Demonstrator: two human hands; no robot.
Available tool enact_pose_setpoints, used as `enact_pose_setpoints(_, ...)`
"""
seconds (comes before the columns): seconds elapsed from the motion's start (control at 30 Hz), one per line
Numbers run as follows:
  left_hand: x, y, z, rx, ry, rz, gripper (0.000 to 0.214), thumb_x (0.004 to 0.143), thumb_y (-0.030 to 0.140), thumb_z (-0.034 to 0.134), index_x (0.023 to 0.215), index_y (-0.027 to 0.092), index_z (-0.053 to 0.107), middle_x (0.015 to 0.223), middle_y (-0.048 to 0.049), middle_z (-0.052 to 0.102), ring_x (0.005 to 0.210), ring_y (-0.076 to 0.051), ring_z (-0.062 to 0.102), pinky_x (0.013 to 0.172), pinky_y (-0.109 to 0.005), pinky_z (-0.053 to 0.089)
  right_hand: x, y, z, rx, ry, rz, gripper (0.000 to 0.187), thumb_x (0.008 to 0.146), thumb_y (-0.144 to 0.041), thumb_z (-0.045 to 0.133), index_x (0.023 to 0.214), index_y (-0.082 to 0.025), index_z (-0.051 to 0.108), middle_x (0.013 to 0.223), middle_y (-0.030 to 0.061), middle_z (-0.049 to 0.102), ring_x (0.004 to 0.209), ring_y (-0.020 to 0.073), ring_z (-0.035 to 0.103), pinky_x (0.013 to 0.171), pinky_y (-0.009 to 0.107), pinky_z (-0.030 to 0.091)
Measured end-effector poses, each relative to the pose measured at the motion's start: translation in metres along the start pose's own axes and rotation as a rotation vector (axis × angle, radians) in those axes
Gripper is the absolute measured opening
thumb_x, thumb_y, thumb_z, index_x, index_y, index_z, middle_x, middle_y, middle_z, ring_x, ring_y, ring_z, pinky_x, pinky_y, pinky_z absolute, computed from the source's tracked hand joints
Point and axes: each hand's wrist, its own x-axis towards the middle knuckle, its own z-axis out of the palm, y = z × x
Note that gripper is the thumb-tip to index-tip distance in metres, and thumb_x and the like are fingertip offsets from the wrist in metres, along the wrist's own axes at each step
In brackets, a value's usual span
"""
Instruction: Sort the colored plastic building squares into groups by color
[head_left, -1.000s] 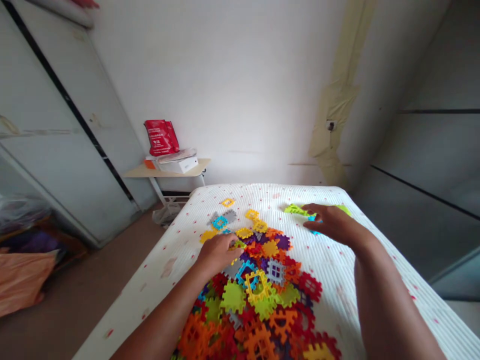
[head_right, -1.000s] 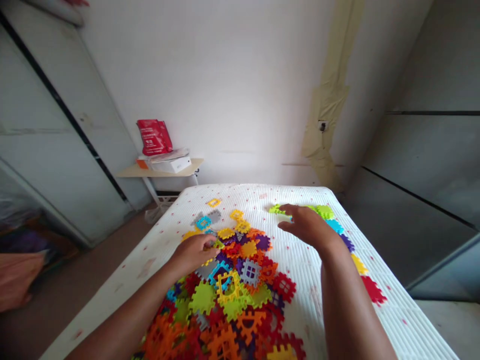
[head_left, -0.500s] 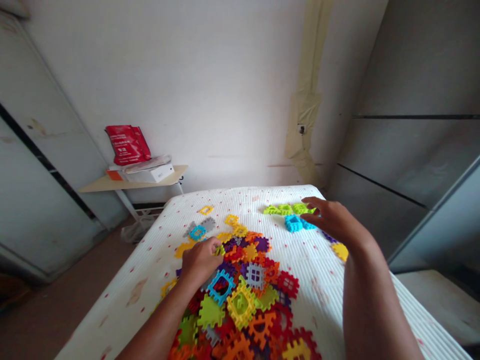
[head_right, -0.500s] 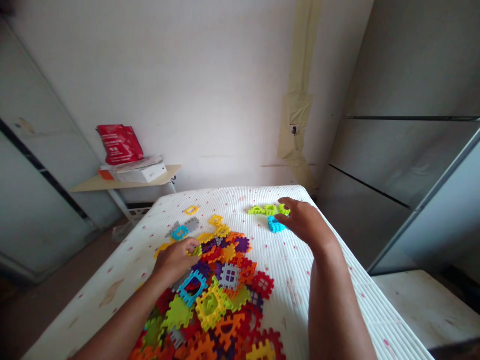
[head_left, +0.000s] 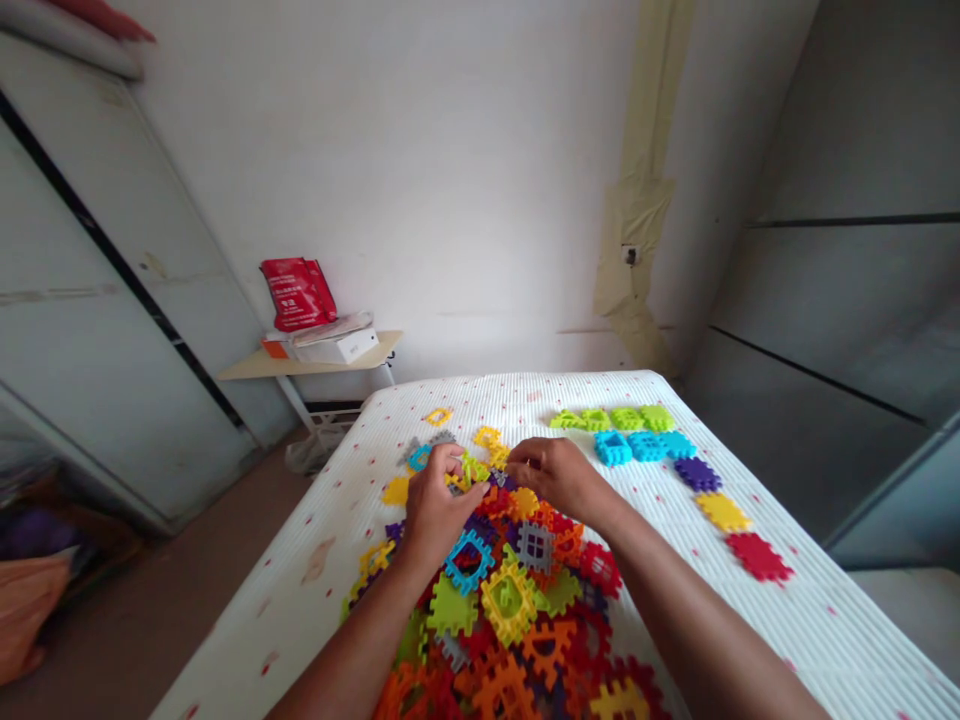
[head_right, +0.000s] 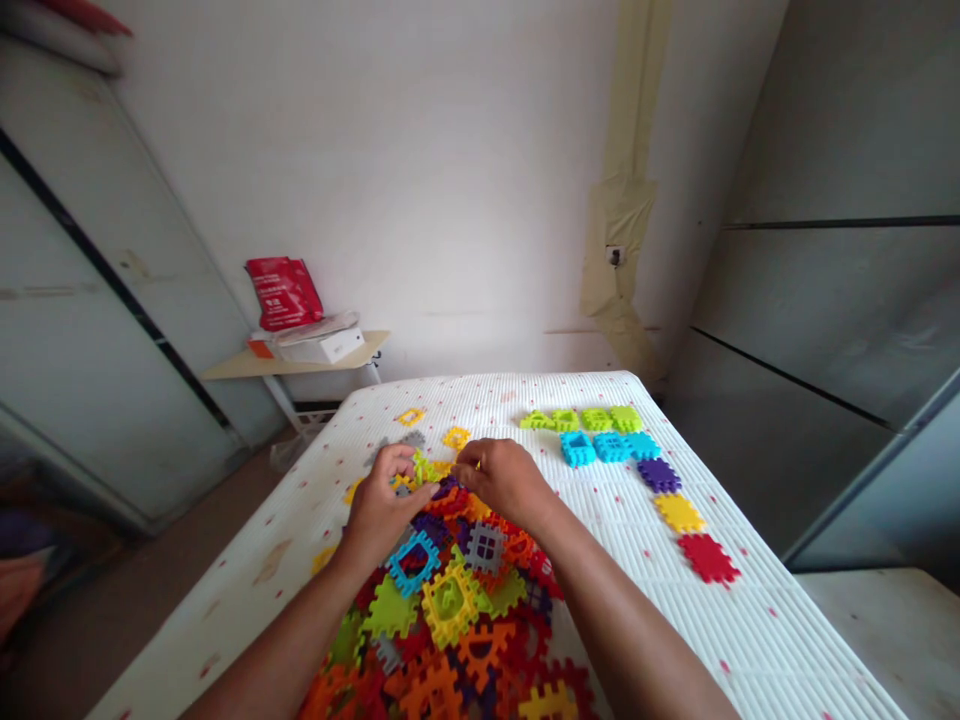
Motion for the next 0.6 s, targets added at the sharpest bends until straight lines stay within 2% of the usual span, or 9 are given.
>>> enact_pose_setpoints(0.13, -0.005, 0.002, 0.005, -0.011, 0.041, 0.033, 0.043, 0.064, 0.033, 0.066, 0.101, 0.023, 0.045, 0.074, 0.0034, 0.055, 0.074, -0.016, 0.058, 0.073, -0.029, 0.044, 0.003, -0.002, 0.016, 0.042, -0.007, 0.016, 0.019, 0.083, -0.030, 0.054, 0.084, -0.020, 0.070, 0.084, 0.0035, 0.069, 0.074, 0.0143, 0.060, 0.065, 0.023, 0.040)
enact_pose_setpoints(0.23, -0.009, 0.002, 0.009, -0.023, 0.065, 0.074, 0.047, 0.065, 0.032, 0.065, 0.107, 0.023, 0.044, 0.073, 0.0034, 0.054, 0.074, -0.016, 0.058, 0.076, -0.029, 0.044, 0.004, -0.002, 0.022, 0.077, 0.004, 0.004, 0.016, 0.082, -0.026, 0.055, 0.083, -0.019, 0.069, 0.084, 0.0034, 0.068, 0.075, 0.0139, 0.059, 0.066, 0.023, 0.040)
enact_pose_setpoints(0.33, -0.011, 0.003, 0.008, -0.002, 0.045, 0.088, 0.057, 0.065, 0.033, 0.067, 0.116, 0.021, 0.046, 0.074, 0.0019, 0.057, 0.076, -0.018, 0.059, 0.079, -0.032, 0.045, 0.005, -0.001, 0.023, 0.096, 0.014, -0.018, 0.014, 0.081, -0.018, 0.053, 0.080, -0.018, 0.068, 0.080, 0.0024, 0.067, 0.072, 0.0128, 0.058, 0.065, 0.021, 0.039)
enact_pose_setpoints(0.37, -0.011, 0.003, 0.007, 0.002, 0.020, 0.097, 0.054, 0.066, 0.034, 0.066, 0.116, 0.021, 0.050, 0.076, 0.0006, 0.060, 0.078, -0.018, 0.059, 0.081, -0.033, 0.045, 0.005, -0.001, 0.022, 0.091, 0.021, -0.012, 0.014, 0.081, -0.017, 0.053, 0.079, -0.018, 0.067, 0.079, 0.0024, 0.067, 0.071, 0.0125, 0.058, 0.064, 0.021, 0.039)
enact_pose_setpoints(0.5, -0.013, 0.000, 0.000, -0.044, -0.082, 0.166, 0.022, 0.077, 0.033, 0.052, 0.090, 0.022, 0.066, 0.087, -0.0042, 0.069, 0.087, -0.020, 0.061, 0.085, -0.035, 0.044, 0.005, -0.002, 0.021, 0.060, 0.039, 0.015, 0.013, 0.081, -0.018, 0.052, 0.081, -0.018, 0.065, 0.077, 0.0016, 0.067, 0.067, 0.0121, 0.057, 0.060, 0.020, 0.037)
enact_pose_setpoints(0.6, -0.013, -0.004, -0.002, -0.131, -0.101, 0.088, 0.021, 0.076, 0.033, 0.051, 0.081, 0.021, 0.068, 0.085, -0.0041, 0.071, 0.083, -0.020, 0.063, 0.081, -0.034, 0.047, 0.005, -0.002, 0.024, 0.057, 0.029, 0.007, 0.013, 0.082, -0.019, 0.052, 0.082, -0.019, 0.065, 0.076, 0.0004, 0.066, 0.065, 0.0115, 0.057, 0.059, 0.020, 0.037)
